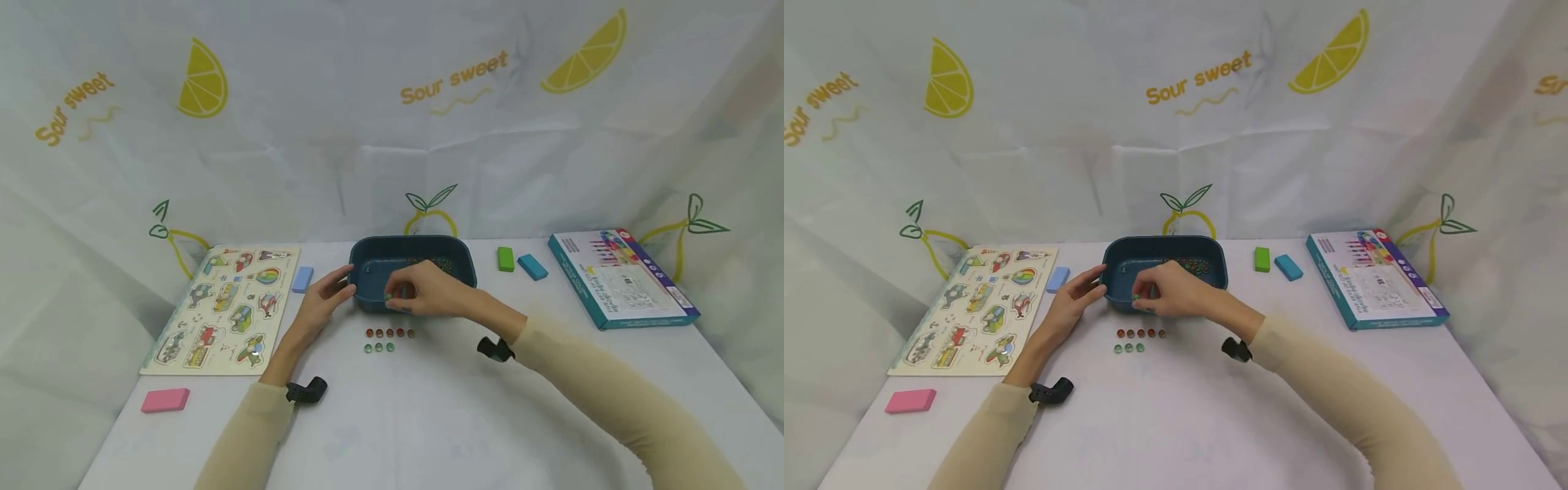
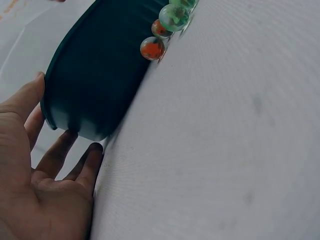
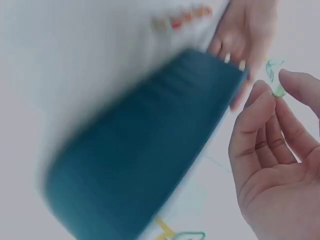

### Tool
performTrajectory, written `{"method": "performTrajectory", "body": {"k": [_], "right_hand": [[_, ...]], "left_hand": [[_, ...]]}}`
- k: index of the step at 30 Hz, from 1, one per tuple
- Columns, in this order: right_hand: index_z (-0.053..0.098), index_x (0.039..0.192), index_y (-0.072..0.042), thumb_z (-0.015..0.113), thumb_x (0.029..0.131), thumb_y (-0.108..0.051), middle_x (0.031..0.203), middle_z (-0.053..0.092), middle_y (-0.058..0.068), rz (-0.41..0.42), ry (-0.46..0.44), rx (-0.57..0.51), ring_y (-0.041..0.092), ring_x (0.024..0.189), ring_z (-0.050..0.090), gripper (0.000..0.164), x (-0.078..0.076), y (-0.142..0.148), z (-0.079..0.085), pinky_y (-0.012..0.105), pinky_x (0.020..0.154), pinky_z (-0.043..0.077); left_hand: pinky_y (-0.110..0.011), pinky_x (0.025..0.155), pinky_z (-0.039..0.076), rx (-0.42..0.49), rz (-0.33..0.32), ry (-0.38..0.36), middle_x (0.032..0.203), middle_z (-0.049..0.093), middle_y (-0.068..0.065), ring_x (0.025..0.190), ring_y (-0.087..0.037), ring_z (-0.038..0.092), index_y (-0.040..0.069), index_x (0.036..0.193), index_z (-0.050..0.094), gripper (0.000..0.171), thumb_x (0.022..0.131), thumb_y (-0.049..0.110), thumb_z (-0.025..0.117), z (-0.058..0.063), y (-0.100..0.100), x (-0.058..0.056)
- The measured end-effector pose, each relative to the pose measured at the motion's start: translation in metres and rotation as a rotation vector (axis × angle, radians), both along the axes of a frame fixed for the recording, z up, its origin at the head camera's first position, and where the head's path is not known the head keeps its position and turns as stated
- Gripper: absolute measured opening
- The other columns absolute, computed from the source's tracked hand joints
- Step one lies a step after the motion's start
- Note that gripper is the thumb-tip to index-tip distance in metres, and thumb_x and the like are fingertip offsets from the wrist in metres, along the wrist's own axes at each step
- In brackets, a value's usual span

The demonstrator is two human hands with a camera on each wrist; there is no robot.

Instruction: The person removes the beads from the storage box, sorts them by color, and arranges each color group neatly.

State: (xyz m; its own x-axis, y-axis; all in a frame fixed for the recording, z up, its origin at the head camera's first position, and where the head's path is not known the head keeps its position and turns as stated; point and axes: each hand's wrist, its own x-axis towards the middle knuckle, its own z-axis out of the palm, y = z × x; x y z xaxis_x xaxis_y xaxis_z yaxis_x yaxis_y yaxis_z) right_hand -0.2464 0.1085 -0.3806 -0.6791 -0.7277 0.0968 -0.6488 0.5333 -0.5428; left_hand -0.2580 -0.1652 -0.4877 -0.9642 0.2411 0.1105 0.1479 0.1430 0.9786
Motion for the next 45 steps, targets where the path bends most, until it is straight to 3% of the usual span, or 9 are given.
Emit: {"method": "performTrajectory", "body": {"k": [6, 13, 27, 32, 37, 41, 45], "right_hand": [[0.078, 0.109, -0.01, 0.077, 0.097, -0.015, 0.086, 0.073, -0.006, 0.019, -0.05, 0.01, 0.0, 0.071, 0.059, 0.013, 0.036, 0.013, -0.034, 0.017, 0.065, 0.053], [0.077, 0.113, -0.008, 0.079, 0.096, -0.014, 0.079, 0.067, -0.007, 0.012, -0.011, 0.055, -0.002, 0.068, 0.051, 0.018, 0.047, 0.016, -0.059, 0.015, 0.061, 0.048], [0.077, 0.116, -0.007, 0.077, 0.097, -0.011, 0.082, 0.068, -0.005, 0.025, 0.011, 0.088, 0.0, 0.071, 0.052, 0.019, 0.044, 0.013, -0.064, 0.016, 0.063, 0.047], [0.077, 0.114, -0.009, 0.077, 0.098, -0.014, 0.082, 0.07, -0.006, 0.04, 0.023, 0.085, -0.002, 0.069, 0.053, 0.018, 0.043, 0.012, -0.045, 0.015, 0.062, 0.05], [0.078, 0.111, -0.008, 0.076, 0.099, -0.016, 0.087, 0.075, -0.002, 0.015, 0.079, 0.035, 0.002, 0.069, 0.06, 0.015, 0.02, 0.005, -0.007, 0.019, 0.063, 0.054], [0.076, 0.117, -0.006, 0.074, 0.101, -0.018, 0.093, 0.077, 0.002, -0.041, 0.079, 0.063, 0.009, 0.073, 0.066, 0.021, -0.02, -0.009, 0.01, 0.025, 0.067, 0.057], [0.074, 0.121, -0.004, 0.072, 0.102, -0.018, 0.103, 0.077, 0.007, -0.066, 0.033, 0.173, 0.018, 0.087, 0.071, 0.023, -0.063, -0.027, 0.013, 0.032, 0.079, 0.061]], "left_hand": [[-0.051, 0.127, 0.039, 0.006, 0.002, 0.013, 0.166, 0.048, -0.01, 0.154, -0.035, 0.047, 0.014, 0.156, 0.053, 0.055, 0.104, 0.017, 0.069, -0.003, 0.0, -0.001], [-0.05, 0.127, 0.039, 0.005, 0.005, 0.017, 0.167, 0.048, -0.008, 0.154, -0.035, 0.047, 0.015, 0.156, 0.053, 0.055, 0.104, 0.018, 0.069, -0.001, 0.001, -0.001], [-0.05, 0.127, 0.039, 0.004, 0.01, 0.019, 0.166, 0.048, -0.008, 0.154, -0.035, 0.047, 0.014, 0.156, 0.053, 0.055, 0.104, 0.017, 0.069, -0.001, 0.001, -0.002], [-0.051, 0.127, 0.039, 0.007, 0.005, 0.014, 0.166, 0.048, -0.008, 0.154, -0.035, 0.047, 0.015, 0.156, 0.053, 0.055, 0.104, 0.019, 0.069, -0.001, 0.003, -0.001], [-0.052, 0.128, 0.038, 0.015, -0.001, 0.011, 0.167, 0.048, -0.009, 0.154, -0.036, 0.047, 0.014, 0.156, 0.053, 0.055, 0.104, 0.019, 0.069, -0.001, 0.003, -0.001], [-0.053, 0.128, 0.038, 0.011, 0.007, 0.005, 0.166, 0.048, -0.009, 0.154, -0.036, 0.046, 0.015, 0.156, 0.053, 0.054, 0.104, 0.019, 0.068, -0.001, 0.001, 0.0], [-0.051, 0.128, 0.038, 0.001, 0.007, 0.005, 0.167, 0.048, -0.009, 0.155, -0.036, 0.046, 0.016, 0.157, 0.053, 0.055, 0.105, 0.021, 0.068, 0.001, 0.0, 0.0]]}}
